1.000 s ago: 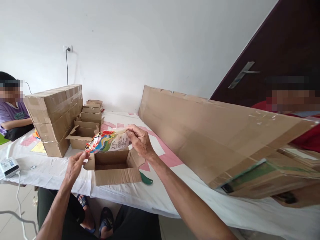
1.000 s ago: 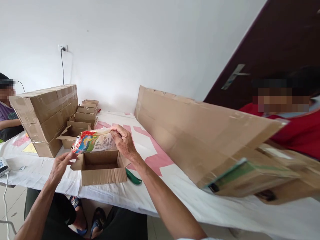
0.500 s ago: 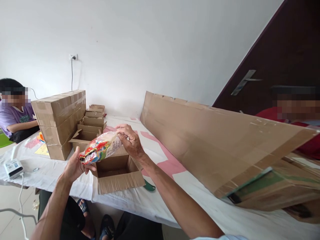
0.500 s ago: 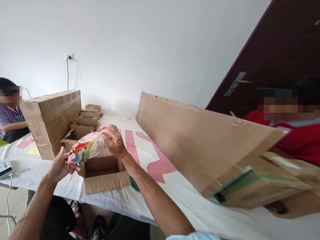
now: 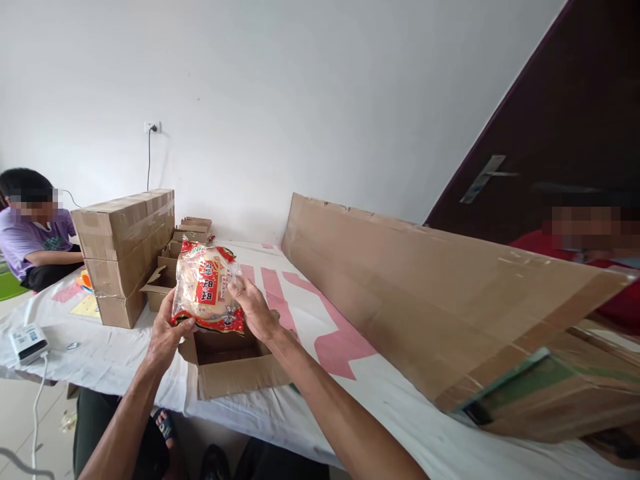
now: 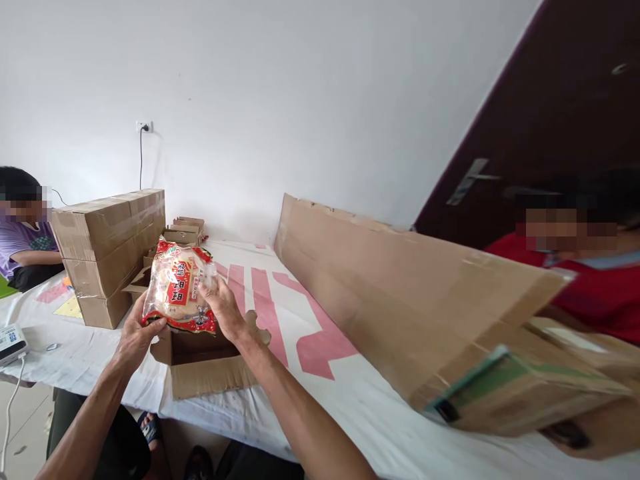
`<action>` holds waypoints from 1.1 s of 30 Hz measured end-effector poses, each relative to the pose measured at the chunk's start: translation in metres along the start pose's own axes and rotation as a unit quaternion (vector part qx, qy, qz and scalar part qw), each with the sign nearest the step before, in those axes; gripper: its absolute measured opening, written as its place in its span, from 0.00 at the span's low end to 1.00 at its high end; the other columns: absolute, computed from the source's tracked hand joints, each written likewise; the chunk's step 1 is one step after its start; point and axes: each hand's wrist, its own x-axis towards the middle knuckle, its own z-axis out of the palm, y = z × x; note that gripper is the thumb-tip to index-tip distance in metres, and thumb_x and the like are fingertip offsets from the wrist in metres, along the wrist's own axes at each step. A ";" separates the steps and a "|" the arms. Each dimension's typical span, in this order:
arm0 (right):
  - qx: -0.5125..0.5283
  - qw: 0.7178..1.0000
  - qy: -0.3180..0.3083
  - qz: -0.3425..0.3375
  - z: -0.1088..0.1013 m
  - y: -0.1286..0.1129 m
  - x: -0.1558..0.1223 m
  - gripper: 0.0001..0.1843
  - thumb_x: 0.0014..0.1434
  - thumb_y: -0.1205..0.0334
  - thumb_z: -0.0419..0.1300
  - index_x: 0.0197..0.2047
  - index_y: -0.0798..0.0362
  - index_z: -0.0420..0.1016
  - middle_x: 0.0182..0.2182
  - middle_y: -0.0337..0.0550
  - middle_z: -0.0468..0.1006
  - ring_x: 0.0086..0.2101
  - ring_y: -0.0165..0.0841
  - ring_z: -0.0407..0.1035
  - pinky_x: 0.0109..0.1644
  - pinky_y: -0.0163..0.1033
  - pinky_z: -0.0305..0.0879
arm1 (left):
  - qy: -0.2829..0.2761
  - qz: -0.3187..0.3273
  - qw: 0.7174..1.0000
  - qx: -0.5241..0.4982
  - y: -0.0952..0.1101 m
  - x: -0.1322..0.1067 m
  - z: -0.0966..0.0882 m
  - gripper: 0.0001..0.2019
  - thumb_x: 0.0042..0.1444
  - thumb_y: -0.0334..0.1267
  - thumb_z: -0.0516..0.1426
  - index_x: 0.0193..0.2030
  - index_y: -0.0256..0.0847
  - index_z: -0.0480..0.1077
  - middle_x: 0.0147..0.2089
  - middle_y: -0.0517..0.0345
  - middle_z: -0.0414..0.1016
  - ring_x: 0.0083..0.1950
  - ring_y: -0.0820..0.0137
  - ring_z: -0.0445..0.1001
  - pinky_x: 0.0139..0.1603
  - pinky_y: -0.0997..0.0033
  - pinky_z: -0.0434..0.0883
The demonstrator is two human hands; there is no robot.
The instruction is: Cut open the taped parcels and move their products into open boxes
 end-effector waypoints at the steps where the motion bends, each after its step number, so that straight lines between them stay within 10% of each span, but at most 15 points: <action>1: 0.024 1.000 -0.006 0.010 0.001 0.000 -0.001 0.35 0.59 0.34 0.71 0.63 0.43 0.78 0.60 0.45 0.84 0.63 0.48 0.75 0.71 0.57 0.70 | -0.012 -0.008 1.000 0.002 0.000 0.001 -0.001 0.45 0.49 0.48 0.77 0.72 0.45 0.70 0.65 0.47 0.81 0.61 0.54 0.81 0.52 0.65 0.83; 10: 0.022 0.999 0.015 0.033 -0.006 0.004 0.002 0.32 0.56 0.41 0.72 0.60 0.45 0.79 0.54 0.45 0.87 0.56 0.49 0.79 0.61 0.53 0.78 | -0.071 -0.119 0.990 0.009 -0.002 0.009 -0.016 0.41 0.55 0.55 0.74 0.73 0.47 0.72 0.65 0.45 0.81 0.51 0.59 0.86 0.48 0.63 0.84; 17: 0.006 0.999 0.020 0.026 -0.007 0.006 0.000 0.37 0.55 0.38 0.72 0.63 0.44 0.78 0.58 0.45 0.85 0.59 0.49 0.78 0.64 0.54 0.76 | -0.065 -0.102 0.993 -0.001 -0.005 0.010 -0.012 0.42 0.53 0.55 0.75 0.74 0.48 0.72 0.71 0.44 0.76 0.64 0.50 0.80 0.50 0.65 0.83; 26: -0.079 0.997 0.026 -0.001 -0.027 0.014 0.006 0.48 0.57 0.36 0.70 0.75 0.46 0.67 0.70 0.53 0.75 0.68 0.51 0.70 0.72 0.60 0.69 | -0.066 -0.074 0.995 0.031 0.006 0.017 -0.017 0.40 0.52 0.55 0.75 0.70 0.44 0.75 0.62 0.44 0.83 0.55 0.54 0.84 0.46 0.65 0.81; 33: -0.381 0.889 -0.081 -0.241 -0.054 -0.051 0.048 0.44 0.52 0.34 0.77 0.67 0.44 0.79 0.73 0.52 0.71 0.73 0.55 0.61 0.80 0.66 0.50 | -0.168 -0.098 0.966 0.168 0.058 0.058 -0.028 0.21 0.50 0.44 0.74 0.50 0.39 0.87 0.37 0.52 0.87 0.32 0.66 0.77 0.31 0.73 0.71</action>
